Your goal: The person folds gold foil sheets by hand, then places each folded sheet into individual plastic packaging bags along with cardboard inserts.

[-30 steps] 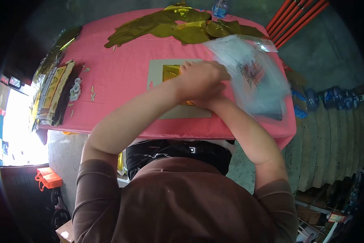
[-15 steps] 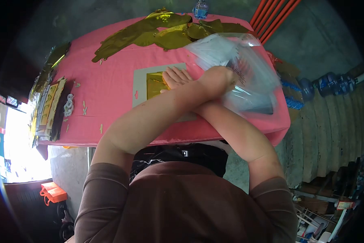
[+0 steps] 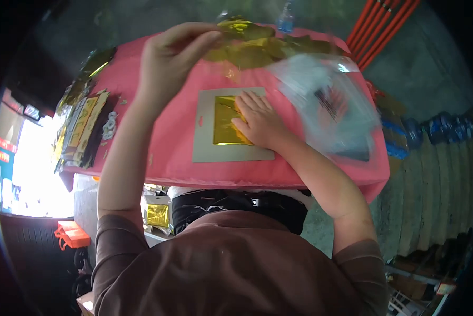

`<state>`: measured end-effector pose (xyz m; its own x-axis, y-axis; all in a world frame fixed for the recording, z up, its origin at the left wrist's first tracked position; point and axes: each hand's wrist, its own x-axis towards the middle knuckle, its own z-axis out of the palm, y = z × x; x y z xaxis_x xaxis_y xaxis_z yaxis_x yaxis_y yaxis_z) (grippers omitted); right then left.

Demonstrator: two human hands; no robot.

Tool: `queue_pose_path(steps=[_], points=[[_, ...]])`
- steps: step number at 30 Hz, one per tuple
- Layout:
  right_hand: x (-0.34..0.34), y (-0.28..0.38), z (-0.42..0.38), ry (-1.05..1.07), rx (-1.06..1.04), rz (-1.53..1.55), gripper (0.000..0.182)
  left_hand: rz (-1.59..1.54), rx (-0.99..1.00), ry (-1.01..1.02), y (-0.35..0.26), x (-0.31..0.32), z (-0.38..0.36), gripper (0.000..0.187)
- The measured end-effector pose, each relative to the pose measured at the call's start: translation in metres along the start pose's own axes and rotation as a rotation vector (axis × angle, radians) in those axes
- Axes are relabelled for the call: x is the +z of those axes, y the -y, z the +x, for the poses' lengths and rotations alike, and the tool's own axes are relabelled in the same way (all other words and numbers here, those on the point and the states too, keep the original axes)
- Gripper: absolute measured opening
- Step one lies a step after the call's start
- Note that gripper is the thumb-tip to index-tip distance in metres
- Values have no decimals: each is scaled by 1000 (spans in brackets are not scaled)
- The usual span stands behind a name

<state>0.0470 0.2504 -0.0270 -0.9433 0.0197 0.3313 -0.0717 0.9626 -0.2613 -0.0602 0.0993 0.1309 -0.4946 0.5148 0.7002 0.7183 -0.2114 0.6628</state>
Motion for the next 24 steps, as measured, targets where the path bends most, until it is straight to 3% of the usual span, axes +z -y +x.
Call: queue_pose_path(steps=[1,3,4,6,8,11,16,18,22,24], points=[[-1,-1,0,2,2,-13,56,22,-2,-14,-6,-21,-5,14],[-1,-1,0,8,-28,-13,56,514,202,57,-17,-59,-18,14],[-1,-2,0,11,-15,-22,56,542,190,41,-21,-74,-28,14],[-3,-2,1,23,-32,-17,56,715,139,256,-26,-100,-47,16],[-7,-1,3,55,-5,-27,55,708,87,297,-17,-122,-70,17],[-10,1,3,103,27,-37,54,653,-202,529,-3,-147,-102,20],[-14,3,6,165,24,-51,55,602,-359,571,0,-160,-127,19],[-15,5,6,187,38,-60,55,523,-541,669,-2,-161,-130,27],[-15,3,5,188,34,-62,55,556,-583,746,-1,-151,-133,30],[-13,2,5,187,30,-63,55,510,-405,586,12,-135,-142,32]])
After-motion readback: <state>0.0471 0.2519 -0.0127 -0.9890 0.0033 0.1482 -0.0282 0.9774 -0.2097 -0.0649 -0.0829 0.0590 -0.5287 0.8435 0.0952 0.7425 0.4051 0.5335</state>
